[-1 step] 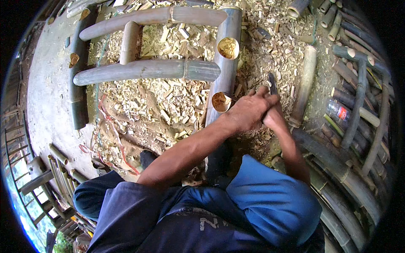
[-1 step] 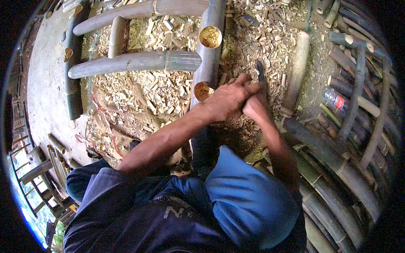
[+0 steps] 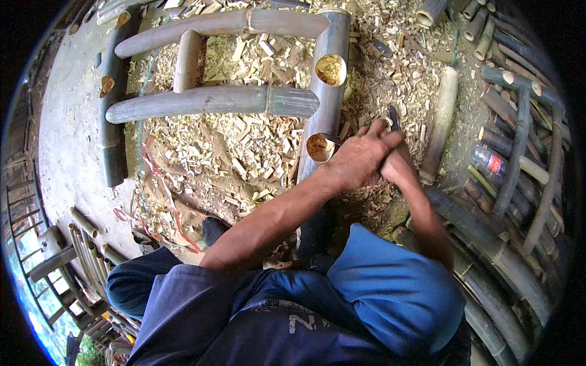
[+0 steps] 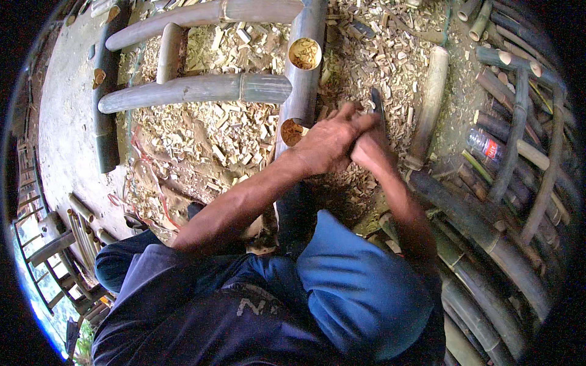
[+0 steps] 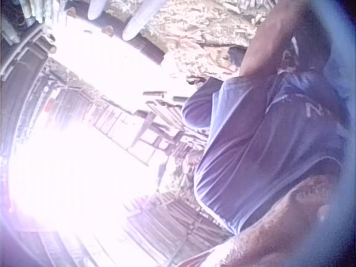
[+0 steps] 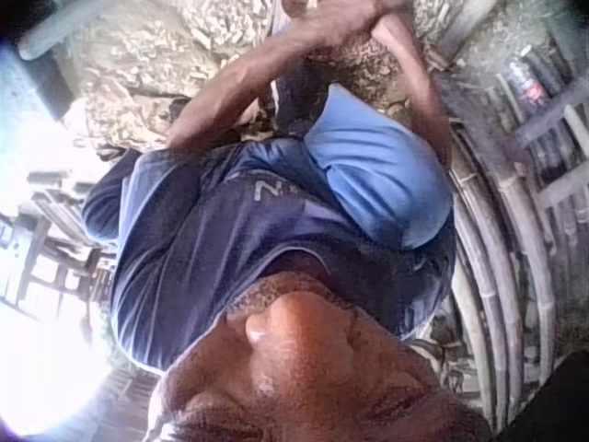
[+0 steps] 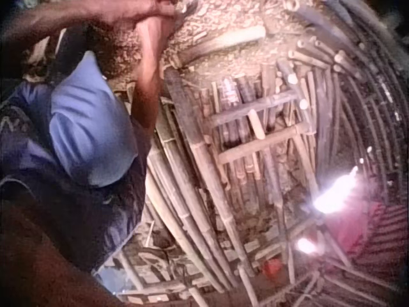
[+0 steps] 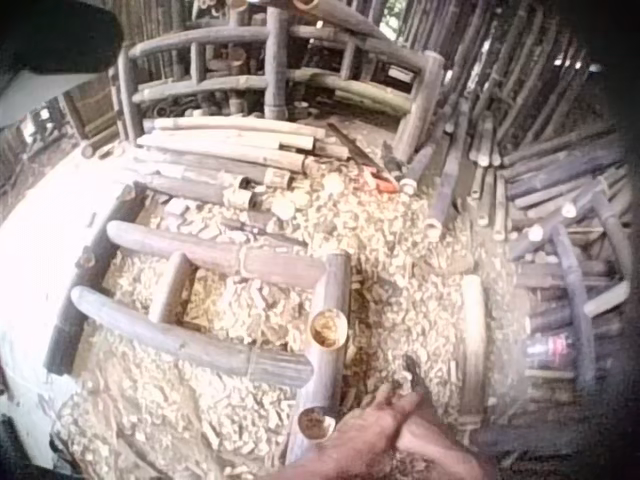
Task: The person constructs a bamboo structure by carving out holes in large bamboo poles and fitting smaller bamboo segments into them.
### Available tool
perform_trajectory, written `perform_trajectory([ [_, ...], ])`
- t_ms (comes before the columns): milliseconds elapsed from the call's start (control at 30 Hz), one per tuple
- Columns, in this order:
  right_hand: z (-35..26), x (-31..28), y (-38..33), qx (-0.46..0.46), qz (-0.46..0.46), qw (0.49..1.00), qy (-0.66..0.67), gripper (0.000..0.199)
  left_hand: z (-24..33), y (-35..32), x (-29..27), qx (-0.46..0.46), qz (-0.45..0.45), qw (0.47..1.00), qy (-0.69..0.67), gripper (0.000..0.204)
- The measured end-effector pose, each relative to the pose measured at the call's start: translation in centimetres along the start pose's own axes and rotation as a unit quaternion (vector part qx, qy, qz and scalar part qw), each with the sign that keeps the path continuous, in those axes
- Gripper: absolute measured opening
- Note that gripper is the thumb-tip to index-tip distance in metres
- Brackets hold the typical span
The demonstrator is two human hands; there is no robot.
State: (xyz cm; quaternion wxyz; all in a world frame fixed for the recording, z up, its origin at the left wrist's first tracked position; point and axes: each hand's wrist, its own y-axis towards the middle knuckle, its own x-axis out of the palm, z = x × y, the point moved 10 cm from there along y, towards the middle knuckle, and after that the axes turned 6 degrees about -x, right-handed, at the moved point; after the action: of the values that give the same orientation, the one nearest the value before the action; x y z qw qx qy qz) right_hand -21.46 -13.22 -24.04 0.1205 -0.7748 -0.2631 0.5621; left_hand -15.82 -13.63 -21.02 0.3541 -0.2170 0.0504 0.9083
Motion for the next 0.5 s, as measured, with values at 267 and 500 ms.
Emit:
perform_trajectory([
  [267,-5.7,-1.8,3.2,-0.144,-0.101,0.971,-0.160,0.032,2.5,-8.0,-8.9,-0.096,0.315,0.944,0.032,0.102],
  [500,-8.6,11.6,-6.0,0.036,-0.066,0.524,0.848,0.033,-4.2,-19.6,-0.6,-0.384,-0.029,0.922,-0.051,0.087],
])
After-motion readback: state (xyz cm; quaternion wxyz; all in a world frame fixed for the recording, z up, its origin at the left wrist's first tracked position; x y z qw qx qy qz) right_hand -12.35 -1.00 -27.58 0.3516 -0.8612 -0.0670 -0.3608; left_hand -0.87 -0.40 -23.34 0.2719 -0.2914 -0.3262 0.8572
